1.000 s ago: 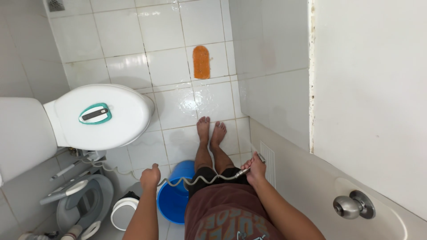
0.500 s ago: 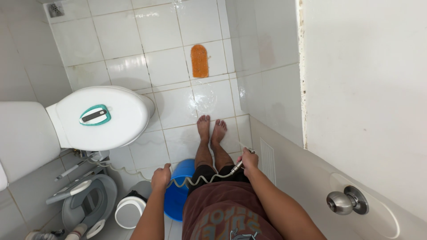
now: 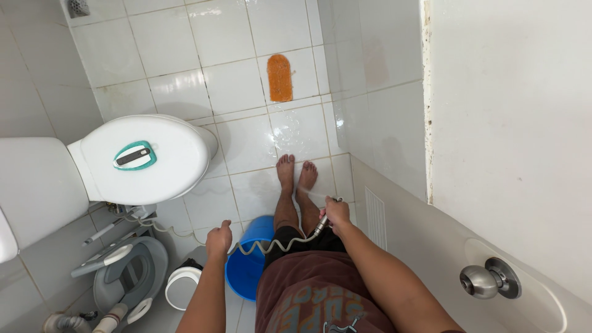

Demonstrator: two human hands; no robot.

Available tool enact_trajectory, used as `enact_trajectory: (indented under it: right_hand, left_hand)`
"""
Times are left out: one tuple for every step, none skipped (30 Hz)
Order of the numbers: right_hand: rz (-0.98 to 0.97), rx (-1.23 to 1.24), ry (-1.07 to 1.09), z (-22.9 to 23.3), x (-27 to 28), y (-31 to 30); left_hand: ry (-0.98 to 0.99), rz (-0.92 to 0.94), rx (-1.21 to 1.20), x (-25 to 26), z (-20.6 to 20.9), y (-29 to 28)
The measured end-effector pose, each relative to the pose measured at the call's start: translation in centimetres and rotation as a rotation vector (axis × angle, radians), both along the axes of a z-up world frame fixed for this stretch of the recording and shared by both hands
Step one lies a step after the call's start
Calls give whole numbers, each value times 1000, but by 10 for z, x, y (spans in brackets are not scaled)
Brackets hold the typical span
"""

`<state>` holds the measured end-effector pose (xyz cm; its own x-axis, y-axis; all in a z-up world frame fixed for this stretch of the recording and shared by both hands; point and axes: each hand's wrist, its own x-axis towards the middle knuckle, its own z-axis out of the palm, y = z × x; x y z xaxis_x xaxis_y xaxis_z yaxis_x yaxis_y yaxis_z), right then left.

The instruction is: The recorder is scrubbing the bathroom floor and walls with a brush and spraying water with a bidet hose.

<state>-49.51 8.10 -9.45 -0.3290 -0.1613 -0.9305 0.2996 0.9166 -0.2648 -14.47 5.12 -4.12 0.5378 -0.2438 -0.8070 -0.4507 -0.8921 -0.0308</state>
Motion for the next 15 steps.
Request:
enact_trajectory:
  right_hand:
    - [8, 0, 3, 0, 0, -2]
    - [5, 0, 4, -2, 0, -1]
    - [-32, -18, 22, -4, 0, 0]
    - [-69, -36, 41, -6, -1, 1]
    - [-70, -36, 43, -5, -1, 0]
    - [-44, -23, 38, -4, -2, 0]
    - [-15, -9, 31, -4, -2, -1]
    - [-13, -10, 32, -4, -4, -1]
    - [-60, -30, 40, -4, -4, 0]
    - [-108, -51, 47, -4, -4, 1]
    - [-107, -47, 44, -7, -4, 4]
    - [-104, -44, 17, -9, -4, 7]
    - [-105, -45, -5, -11, -7, 9]
    - [-108, -45, -5, -12, -7, 10]
    - [-119, -42, 3, -12, -7, 11]
  left_hand:
    - [5, 22, -9, -1, 1, -3]
    - [6, 19, -9, -3, 6, -6]
    - [14, 38, -1, -6, 11, -10]
    - [21, 57, 7, -8, 15, -14]
    - [23, 56, 7, -10, 18, -16]
    - [34, 80, 12, -12, 20, -18]
    - [44, 107, 17, -14, 23, -19]
    - [45, 109, 16, -15, 20, -20]
    - [37, 106, 10, -14, 18, -19]
    - [28, 103, 3, -13, 17, -18]
    - [24, 104, 6, -9, 13, -14]
    - [14, 95, -1, -6, 9, -9]
    - [9, 82, -12, -4, 3, -7]
    - [10, 80, -12, -5, 4, -7]
    - [11, 95, -14, -5, 5, -8]
